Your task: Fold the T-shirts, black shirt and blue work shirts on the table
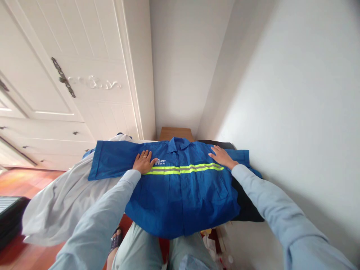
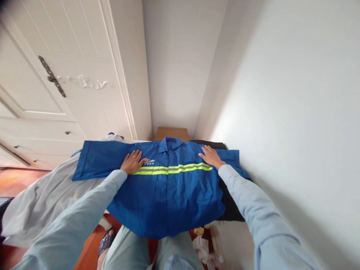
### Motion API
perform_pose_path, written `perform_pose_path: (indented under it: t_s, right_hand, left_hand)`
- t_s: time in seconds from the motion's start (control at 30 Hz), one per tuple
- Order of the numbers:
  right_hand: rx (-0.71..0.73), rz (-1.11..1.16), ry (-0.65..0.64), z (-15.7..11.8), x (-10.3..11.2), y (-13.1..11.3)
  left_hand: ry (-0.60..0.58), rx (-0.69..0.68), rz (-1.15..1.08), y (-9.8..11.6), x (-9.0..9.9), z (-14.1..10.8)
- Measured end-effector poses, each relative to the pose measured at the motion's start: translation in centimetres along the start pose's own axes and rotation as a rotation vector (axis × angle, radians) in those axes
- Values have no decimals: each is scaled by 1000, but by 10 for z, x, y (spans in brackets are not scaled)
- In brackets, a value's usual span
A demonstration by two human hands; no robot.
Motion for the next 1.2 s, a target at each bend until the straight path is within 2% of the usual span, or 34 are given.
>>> perform_pose_path:
  t_s: [0.13,0.23,0.3,0.4,0.47,0.53,0.57,0.7,0.77,0.83,0.9,0.93,1.0,1.1,1.2]
  right_hand:
    - [-172,-28,-110,-14,-31,45]
    - [-264,-50,-113,-35,-36,83]
    - [-295,-61,-110,-44,-35,99]
    - [-330,-66,-113,-43,-31,108]
    - [-348,-66,-99,-33,-27,98]
    - [-290,-57,-54,-16,-20,66]
    - [-216,-42,-25,-6,-16,39]
    - [273,88,53,19,-5,-112]
    - [449,127,58,22,-5,-180]
    - [530,135,38,23,-12,-223]
    - [526,124,-9,25,-24,-238]
    - [503,115,-27,26,-30,-235]
    - [443,90,-29,27,-38,-214]
    - [344,35,-21,26,-41,-164]
    - [249,-22,-89,23,-44,-109]
  left_hand:
    - [8,1,2,0,1,-1]
    - [15,3,-1,0,1,0]
    - [19,9,-3,-1,1,1]
    - [18,14,-6,0,1,0]
    - [17,14,-6,0,1,0]
    - [16,12,-3,1,1,0]
    - [17,12,-3,1,1,0]
    - [24,7,-10,-1,0,0]
    - [24,7,-12,-1,-1,0]
    - [26,4,-12,-1,-1,0]
    - [29,5,-9,-1,-1,-1]
    - [30,8,-9,-1,0,-1]
    - [33,17,-14,-1,0,-2]
    - [39,19,-27,-1,0,-2]
    - [38,15,-35,-1,-2,-1]
Point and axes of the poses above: each hand's wrist, its own z-axis towards the middle knuckle, its own x-axis out of the back of the hand, y = z × x, the point moved 9 cm from there along z, towards the middle knuckle, and after that the axes turned 3 degrees about -z, right-handed, at the moved point
